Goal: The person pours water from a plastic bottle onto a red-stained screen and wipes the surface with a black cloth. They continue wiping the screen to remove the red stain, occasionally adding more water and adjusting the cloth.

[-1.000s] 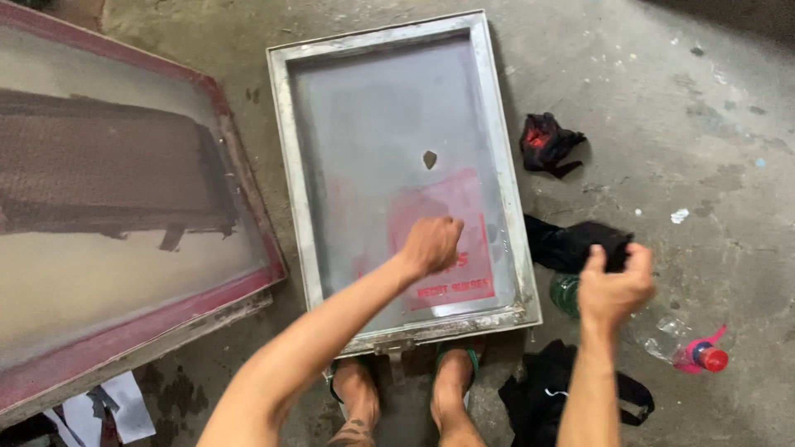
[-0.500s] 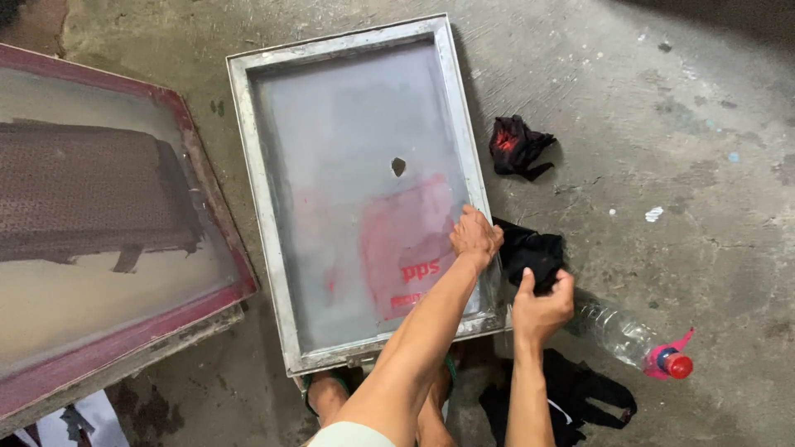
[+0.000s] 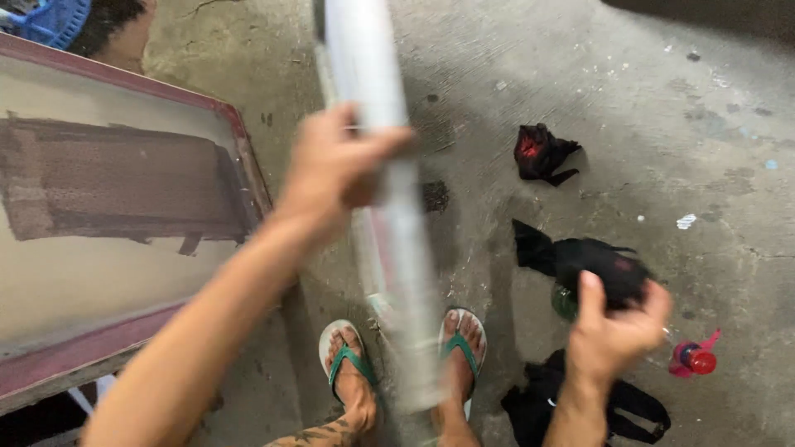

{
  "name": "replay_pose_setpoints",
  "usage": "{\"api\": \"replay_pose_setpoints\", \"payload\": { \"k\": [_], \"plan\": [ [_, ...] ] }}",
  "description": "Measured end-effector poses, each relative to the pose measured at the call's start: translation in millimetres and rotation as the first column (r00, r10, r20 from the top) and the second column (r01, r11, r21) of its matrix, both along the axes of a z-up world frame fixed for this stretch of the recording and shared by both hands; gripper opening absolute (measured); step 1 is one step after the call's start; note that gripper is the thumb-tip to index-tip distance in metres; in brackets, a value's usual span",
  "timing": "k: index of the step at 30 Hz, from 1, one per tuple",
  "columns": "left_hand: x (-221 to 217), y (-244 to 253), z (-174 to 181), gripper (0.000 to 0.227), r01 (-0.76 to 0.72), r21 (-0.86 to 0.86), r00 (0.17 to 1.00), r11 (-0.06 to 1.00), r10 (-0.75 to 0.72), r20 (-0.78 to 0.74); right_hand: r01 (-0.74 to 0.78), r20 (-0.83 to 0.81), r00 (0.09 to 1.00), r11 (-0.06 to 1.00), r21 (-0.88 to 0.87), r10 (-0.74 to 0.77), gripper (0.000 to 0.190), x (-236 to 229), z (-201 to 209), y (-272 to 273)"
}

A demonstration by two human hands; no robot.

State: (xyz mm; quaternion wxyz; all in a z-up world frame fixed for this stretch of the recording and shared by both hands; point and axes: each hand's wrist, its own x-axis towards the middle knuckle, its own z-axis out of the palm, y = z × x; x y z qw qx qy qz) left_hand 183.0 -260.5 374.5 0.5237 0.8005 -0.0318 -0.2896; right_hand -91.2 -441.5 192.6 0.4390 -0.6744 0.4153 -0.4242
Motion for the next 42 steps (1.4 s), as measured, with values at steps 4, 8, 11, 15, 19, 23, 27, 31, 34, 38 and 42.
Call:
{"api": "replay_pose_setpoints", "payload": {
  "k": [4, 8, 11, 15, 19, 23, 27, 31, 34, 38, 42],
  "plan": [
    [6, 115, 14, 0.014, -0.09, 0.175, 0.98, 0.98, 0.057, 0.189, -0.151, -0.3, 0.937, 0.982, 0.115, 0.179, 0.048, 39, -54, 35],
    [-6, 170, -21, 0.016, -0.146, 0.042, 0.974, 0.988, 0.136, 0.182, -0.308, -0.346, 0.871, 0.936, 0.17, 0.35, 0.037, 57, -112, 71],
    [-8, 191, -68, 0.02, -0.223, -0.164, 0.97, 0.961, 0.235, 0.061, -0.4, -0.307, 0.864, 0.915, 0.059, 0.398, 0.031, 69, -136, 90],
    [-2, 223, -101, 0.018, -0.201, -0.153, 0.97, 0.968, 0.218, 0.107, -0.389, -0.306, 0.869, 0.919, 0.062, 0.389, 0.022, 93, -137, 106],
    [-3, 221, -91, 0.038, -0.347, -0.094, 0.938, 0.933, 0.347, -0.007, -0.452, -0.288, 0.85, 0.892, 0.031, 0.441, 0.022, 104, -156, 106],
    [10, 277, -144, 0.04, -0.261, 0.332, 0.933, 0.906, 0.147, 0.33, -0.44, -0.319, 0.841, 0.896, 0.067, 0.437, 0.023, 101, -169, 98],
    [42, 321, -202, 0.042, -0.316, 0.327, 0.907, 0.891, 0.182, 0.38, -0.415, -0.326, 0.844, 0.904, 0.104, 0.425, 0.023, 100, -159, 96],
    [50, 328, -232, 0.038, -0.335, 0.195, 0.9, 0.922, 0.252, 0.355, -0.326, -0.316, 0.893, 0.945, 0.034, 0.32, 0.025, 93, -133, 82],
    [29, 308, -252, 0.037, -0.34, 0.107, 0.893, 0.934, 0.285, 0.349, -0.307, -0.341, 0.901, 0.95, -0.062, 0.269, 0.025, 91, -124, 68],
    [-6, 277, -322, 0.028, -0.368, -0.035, 0.9, 0.929, 0.366, 0.236, -0.327, -0.394, 0.892, 0.919, -0.219, 0.223, 0.022, 84, -130, 54],
    [-30, 287, -410, 0.036, -0.402, -0.013, 0.913, 0.915, 0.402, 0.071, -0.36, -0.459, 0.873, 0.852, -0.38, 0.164, 0.026, 67, -162, 31]
  ]
}}
